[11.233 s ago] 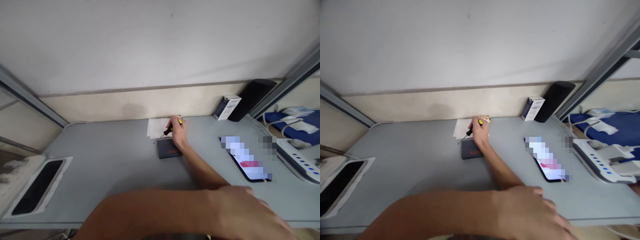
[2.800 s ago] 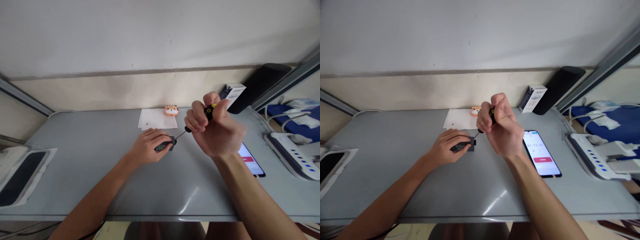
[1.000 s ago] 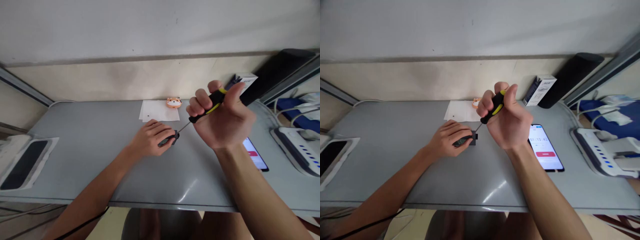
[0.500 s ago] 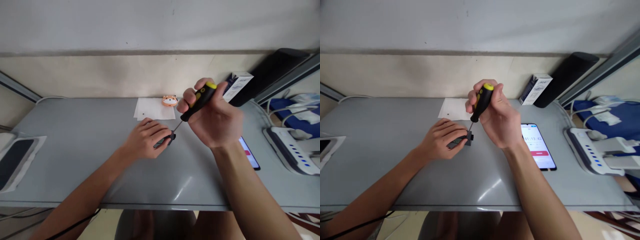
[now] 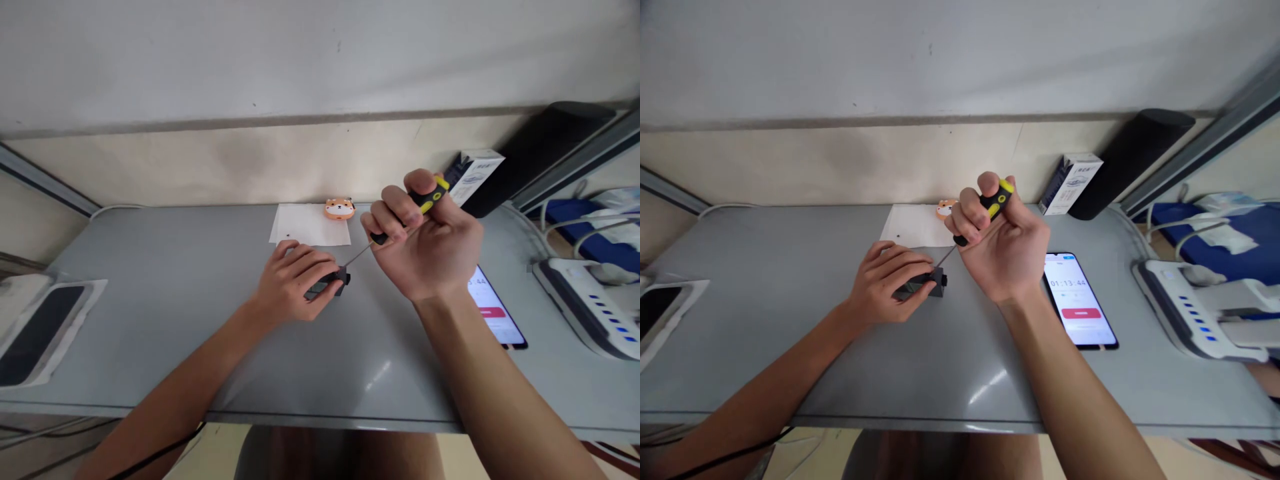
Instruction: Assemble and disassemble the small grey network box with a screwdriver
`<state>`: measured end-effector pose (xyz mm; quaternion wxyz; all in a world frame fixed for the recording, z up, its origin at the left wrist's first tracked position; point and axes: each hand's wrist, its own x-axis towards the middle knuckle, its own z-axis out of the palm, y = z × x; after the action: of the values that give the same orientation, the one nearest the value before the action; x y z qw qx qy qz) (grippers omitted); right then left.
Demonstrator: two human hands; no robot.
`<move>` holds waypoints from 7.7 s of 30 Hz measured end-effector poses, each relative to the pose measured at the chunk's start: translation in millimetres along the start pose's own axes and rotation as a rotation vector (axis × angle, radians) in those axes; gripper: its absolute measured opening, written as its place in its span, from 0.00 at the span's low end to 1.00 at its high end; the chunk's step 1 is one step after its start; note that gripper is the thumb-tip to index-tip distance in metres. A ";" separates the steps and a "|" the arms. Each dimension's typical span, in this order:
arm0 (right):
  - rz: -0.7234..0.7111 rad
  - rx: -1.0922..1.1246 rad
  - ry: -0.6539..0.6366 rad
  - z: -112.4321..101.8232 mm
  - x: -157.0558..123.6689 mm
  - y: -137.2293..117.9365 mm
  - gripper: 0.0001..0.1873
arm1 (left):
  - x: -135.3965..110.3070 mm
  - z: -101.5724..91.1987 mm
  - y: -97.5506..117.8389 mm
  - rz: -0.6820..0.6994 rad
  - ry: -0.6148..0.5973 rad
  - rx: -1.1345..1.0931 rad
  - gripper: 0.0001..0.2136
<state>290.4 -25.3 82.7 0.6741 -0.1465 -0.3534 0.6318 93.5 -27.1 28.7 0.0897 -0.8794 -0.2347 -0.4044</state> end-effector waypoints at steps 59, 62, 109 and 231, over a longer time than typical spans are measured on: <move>-0.282 -0.542 0.172 -2.9 -13.4 39.2 0.20 | -23.3 2.2 -32.6 -0.612 -0.443 -0.424 0.11; -0.347 -0.684 0.111 -1.9 -25.7 52.4 0.19 | -22.6 1.6 -32.5 -0.550 -0.443 -0.399 0.10; -0.503 -0.593 0.407 14.4 -17.8 48.5 0.19 | -12.7 -29.3 -32.8 -0.743 -0.622 -0.576 0.17; -0.210 -0.420 0.053 31.6 26.4 49.6 0.32 | -27.1 -4.9 -48.0 -0.870 -0.164 -0.987 0.10</move>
<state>231.1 0.0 80.9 0.6999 -0.2623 -0.4727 0.4667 51.7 3.9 10.0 -0.5134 -0.6702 -0.3616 -0.3956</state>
